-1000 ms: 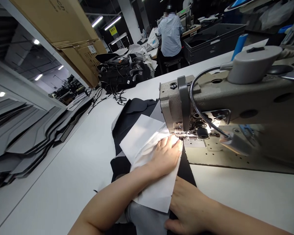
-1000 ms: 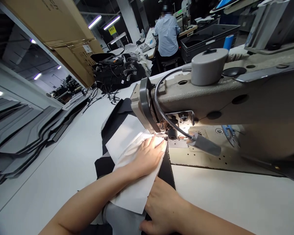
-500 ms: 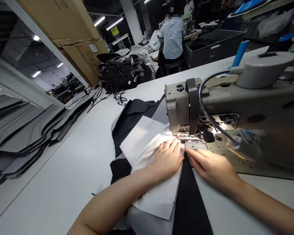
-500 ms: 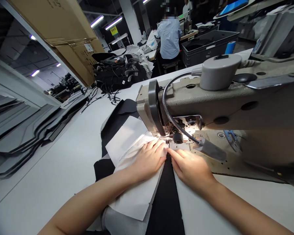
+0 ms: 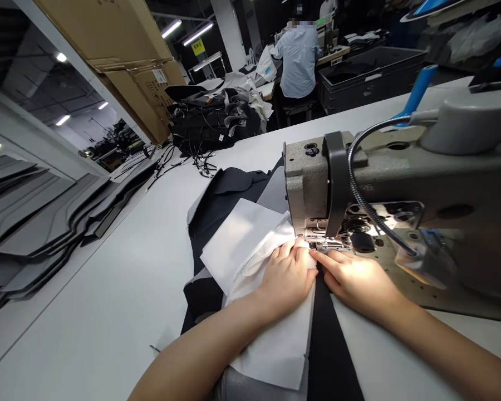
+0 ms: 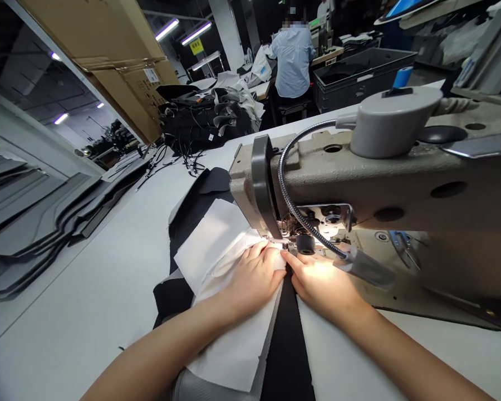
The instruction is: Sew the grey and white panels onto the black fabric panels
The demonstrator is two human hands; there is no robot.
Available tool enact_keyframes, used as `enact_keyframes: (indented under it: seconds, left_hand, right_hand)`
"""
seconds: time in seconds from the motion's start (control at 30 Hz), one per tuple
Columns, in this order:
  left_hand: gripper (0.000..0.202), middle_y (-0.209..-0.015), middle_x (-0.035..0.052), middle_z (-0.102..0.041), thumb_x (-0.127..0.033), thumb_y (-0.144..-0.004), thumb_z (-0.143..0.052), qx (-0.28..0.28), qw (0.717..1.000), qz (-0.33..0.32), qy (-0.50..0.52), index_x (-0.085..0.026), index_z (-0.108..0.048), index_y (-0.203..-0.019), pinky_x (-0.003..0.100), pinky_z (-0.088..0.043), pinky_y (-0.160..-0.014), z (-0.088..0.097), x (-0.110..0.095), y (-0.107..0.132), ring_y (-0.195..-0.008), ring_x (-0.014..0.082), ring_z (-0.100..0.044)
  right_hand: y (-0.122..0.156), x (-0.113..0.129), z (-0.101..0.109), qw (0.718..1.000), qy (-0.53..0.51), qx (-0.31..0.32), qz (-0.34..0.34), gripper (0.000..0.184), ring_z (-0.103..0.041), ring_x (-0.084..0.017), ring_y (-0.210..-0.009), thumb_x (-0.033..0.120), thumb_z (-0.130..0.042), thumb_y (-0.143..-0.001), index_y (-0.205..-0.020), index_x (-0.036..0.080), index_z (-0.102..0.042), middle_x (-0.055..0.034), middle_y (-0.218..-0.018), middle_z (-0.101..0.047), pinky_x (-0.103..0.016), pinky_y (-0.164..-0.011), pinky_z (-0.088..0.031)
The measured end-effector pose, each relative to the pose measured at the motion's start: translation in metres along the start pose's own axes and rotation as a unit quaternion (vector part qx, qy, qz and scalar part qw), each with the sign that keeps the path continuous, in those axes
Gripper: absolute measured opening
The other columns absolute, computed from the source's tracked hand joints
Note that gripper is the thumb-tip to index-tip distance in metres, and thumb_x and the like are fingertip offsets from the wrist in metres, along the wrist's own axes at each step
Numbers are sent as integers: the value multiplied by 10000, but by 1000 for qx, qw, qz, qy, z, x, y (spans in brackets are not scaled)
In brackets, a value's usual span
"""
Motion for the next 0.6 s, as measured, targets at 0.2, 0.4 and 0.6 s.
enact_keyframes:
  seconds: [0.2,0.4,0.6]
  left_hand:
    - [265,-1049,124,-575,-353,-903,-463,24,999,27,-20,-119,-536,-1004,395,-459,-858,5,-9,-7,-1032,275,-519]
    - [638,-1037,113,-573,-464,-762,-575,235,971,37,3,-119,-405,-1272,386,-519,-655,27,-25,19,-840,283,-597]
    - [744,-1050,133,-599,-228,-797,-505,277,955,65,-80,-165,-159,-1452,374,-529,-653,28,-19,16,-834,278,-640]
  right_hand:
    - [28,-18,13,994,-107,21,4,344,-591,-175,-712,184,-374,-896,-1164,192,-588,-63,-860,-615,-273,-608,-451]
    - [62,-2,53,957,-195,107,189,456,-452,-287,-1173,298,-639,-741,-1188,267,-555,-80,-1241,-522,-409,-923,-422]
    - [37,64,40,934,-218,27,283,213,-545,-192,-870,113,-454,-872,-1015,184,-596,-70,-918,-609,-359,-824,-441]
Point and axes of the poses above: each hand's wrist, its own y-axis away from the middle knuckle, its own z-axis out of the back of the hand, x = y × z, the point moved 3 cm from there along -y, towards the middle knuckle
